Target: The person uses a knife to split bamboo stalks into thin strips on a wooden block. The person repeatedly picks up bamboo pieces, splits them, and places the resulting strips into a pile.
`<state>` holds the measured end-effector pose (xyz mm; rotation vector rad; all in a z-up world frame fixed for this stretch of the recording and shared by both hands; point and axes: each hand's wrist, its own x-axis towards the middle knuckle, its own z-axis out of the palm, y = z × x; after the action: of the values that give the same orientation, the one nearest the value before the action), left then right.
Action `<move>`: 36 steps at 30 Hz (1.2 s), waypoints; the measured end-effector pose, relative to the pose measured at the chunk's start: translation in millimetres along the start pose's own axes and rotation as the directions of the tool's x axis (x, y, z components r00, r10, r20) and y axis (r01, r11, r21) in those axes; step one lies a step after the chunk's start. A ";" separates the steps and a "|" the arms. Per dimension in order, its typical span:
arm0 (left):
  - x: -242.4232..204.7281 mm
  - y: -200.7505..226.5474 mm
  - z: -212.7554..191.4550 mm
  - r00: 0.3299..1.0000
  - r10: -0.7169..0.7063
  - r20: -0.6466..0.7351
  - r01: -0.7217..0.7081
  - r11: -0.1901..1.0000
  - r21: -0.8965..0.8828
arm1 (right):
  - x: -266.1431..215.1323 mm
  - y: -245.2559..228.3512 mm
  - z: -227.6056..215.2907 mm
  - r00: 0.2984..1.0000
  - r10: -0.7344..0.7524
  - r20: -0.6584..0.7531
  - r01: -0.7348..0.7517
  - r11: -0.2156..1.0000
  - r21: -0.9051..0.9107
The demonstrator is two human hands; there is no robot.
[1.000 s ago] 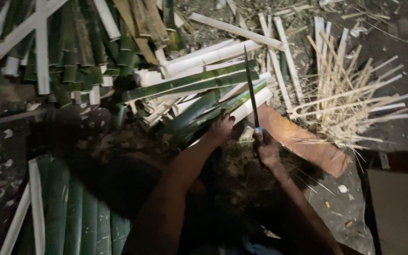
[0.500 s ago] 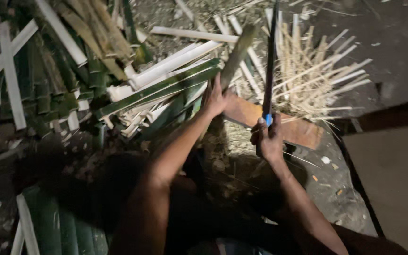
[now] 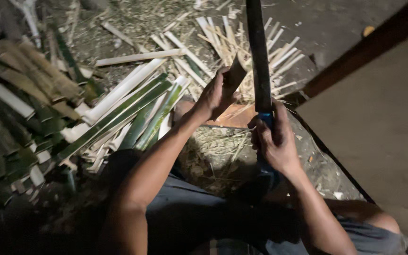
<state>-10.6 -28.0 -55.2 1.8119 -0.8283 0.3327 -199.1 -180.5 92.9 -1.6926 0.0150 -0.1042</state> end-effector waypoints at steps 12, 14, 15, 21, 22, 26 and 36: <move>-13.5 53.8 -15.1 0.958 -0.089 0.273 0.117 0.989 -0.089 | -8.6 -15.4 -6.0 0.992 -0.034 0.123 0.030 0.999 0.034; -13.4 52.7 -15.3 0.964 -0.015 0.266 0.015 1.000 -0.001 | -9.4 -12.5 -2.5 0.995 -0.017 0.097 0.020 0.999 -0.038; -14.0 52.4 -14.7 0.961 0.044 0.272 -0.067 0.995 0.076 | -9.7 -11.8 -1.2 0.996 0.005 0.086 -0.003 0.999 -0.032; -19.8 57.7 -12.9 0.946 -0.162 0.282 0.210 0.967 -0.146 | -8.5 -13.4 2.8 0.996 0.073 0.051 -0.068 0.994 -0.080; -19.7 59.6 -12.7 0.931 -0.206 0.301 0.274 0.940 -0.203 | -8.6 -14.6 2.4 0.997 0.068 0.047 -0.063 0.993 -0.102; -17.8 62.3 -15.5 0.920 -0.227 0.320 0.297 0.936 -0.189 | -8.7 -18.5 1.2 0.991 0.114 0.074 -0.114 0.993 -0.011; -35.3 21.4 10.9 0.906 -0.203 0.371 0.422 0.399 -0.814 | -11.0 -5.4 -5.5 0.993 0.064 0.099 -0.058 0.997 -0.058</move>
<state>-52.2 -28.6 -64.8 0.9289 -0.5817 -0.5197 -210.7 -184.5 98.2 -1.7494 -0.0063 0.0279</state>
